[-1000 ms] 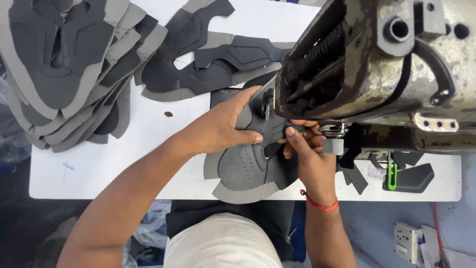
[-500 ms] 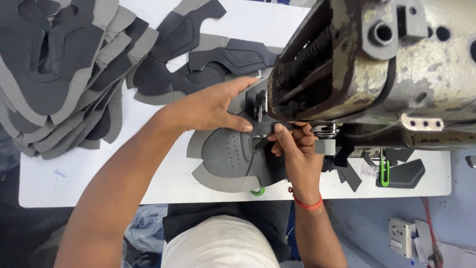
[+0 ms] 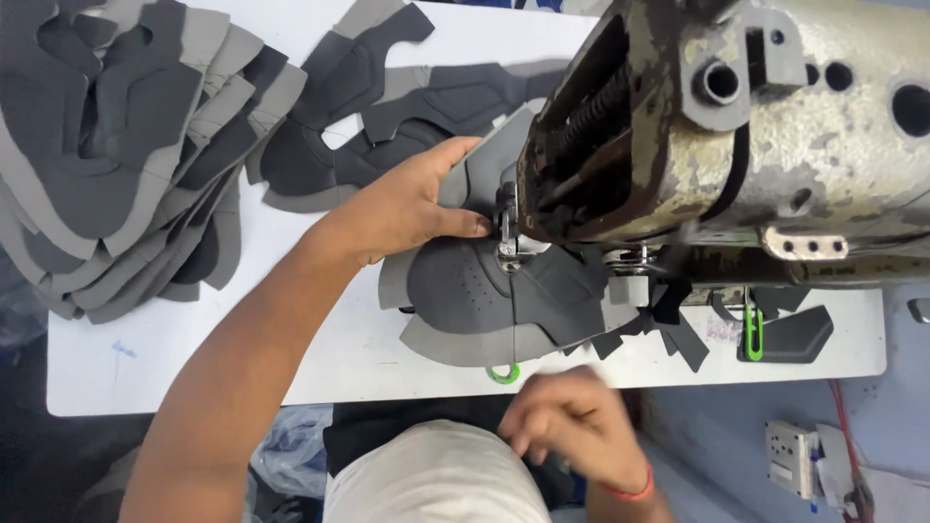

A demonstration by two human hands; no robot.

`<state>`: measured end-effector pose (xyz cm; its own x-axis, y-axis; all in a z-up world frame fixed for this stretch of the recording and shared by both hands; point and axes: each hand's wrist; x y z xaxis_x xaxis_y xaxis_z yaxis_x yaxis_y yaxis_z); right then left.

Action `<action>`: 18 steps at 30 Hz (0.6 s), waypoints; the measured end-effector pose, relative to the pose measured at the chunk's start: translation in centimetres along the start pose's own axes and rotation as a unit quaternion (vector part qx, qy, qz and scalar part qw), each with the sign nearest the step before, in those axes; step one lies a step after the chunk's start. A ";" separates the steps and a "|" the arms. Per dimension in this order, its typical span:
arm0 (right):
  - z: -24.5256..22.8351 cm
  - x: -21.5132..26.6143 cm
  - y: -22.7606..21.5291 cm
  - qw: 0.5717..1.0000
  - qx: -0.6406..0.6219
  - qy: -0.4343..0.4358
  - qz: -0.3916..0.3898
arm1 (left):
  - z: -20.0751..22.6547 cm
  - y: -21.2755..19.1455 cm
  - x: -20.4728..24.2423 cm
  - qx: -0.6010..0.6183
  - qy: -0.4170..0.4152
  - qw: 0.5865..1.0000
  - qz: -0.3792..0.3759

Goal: The person operates a sewing machine to stitch together gray and black shoe components. They guide the material under the needle, then use green scissors to trim the excess thread after each stitch. The finished pieces are stacked on the table.

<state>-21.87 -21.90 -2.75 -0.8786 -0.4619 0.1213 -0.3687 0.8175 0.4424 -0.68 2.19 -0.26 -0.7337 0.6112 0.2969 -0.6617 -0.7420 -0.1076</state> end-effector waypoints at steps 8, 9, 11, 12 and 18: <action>5.5 -2.6 -0.3 0.942 -0.309 -0.085 0.098 | -1.8 -0.9 -1.2 -0.027 0.052 0.998 -0.026; 6.0 -2.6 -1.0 0.940 -0.292 -0.075 0.163 | -1.8 -1.1 -1.4 -0.028 0.073 0.996 -0.037; 3.3 -3.8 1.2 0.960 -0.154 -0.056 0.229 | -2.2 -1.3 -1.7 -0.052 0.086 0.994 -0.038; 2.0 -4.5 2.4 0.956 -0.013 -0.035 0.290 | -2.4 -1.4 -1.8 -0.076 0.099 0.991 -0.038; 1.9 -4.6 1.8 0.967 0.013 -0.049 0.249 | -2.1 -1.5 -1.8 -0.147 0.120 0.982 -0.016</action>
<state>-19.09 -17.62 -4.19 -0.9733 0.0258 0.2279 0.1018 0.9390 0.3285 1.33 2.75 -2.65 -0.7042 0.7059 0.0761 -0.6745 -0.6317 -0.3820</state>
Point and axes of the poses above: each hand's wrist, its own x-axis away from the middle knuckle, its own y-axis out of the palm, z = x × y, and after that the axes turned 13 degrees about -x, right-handed
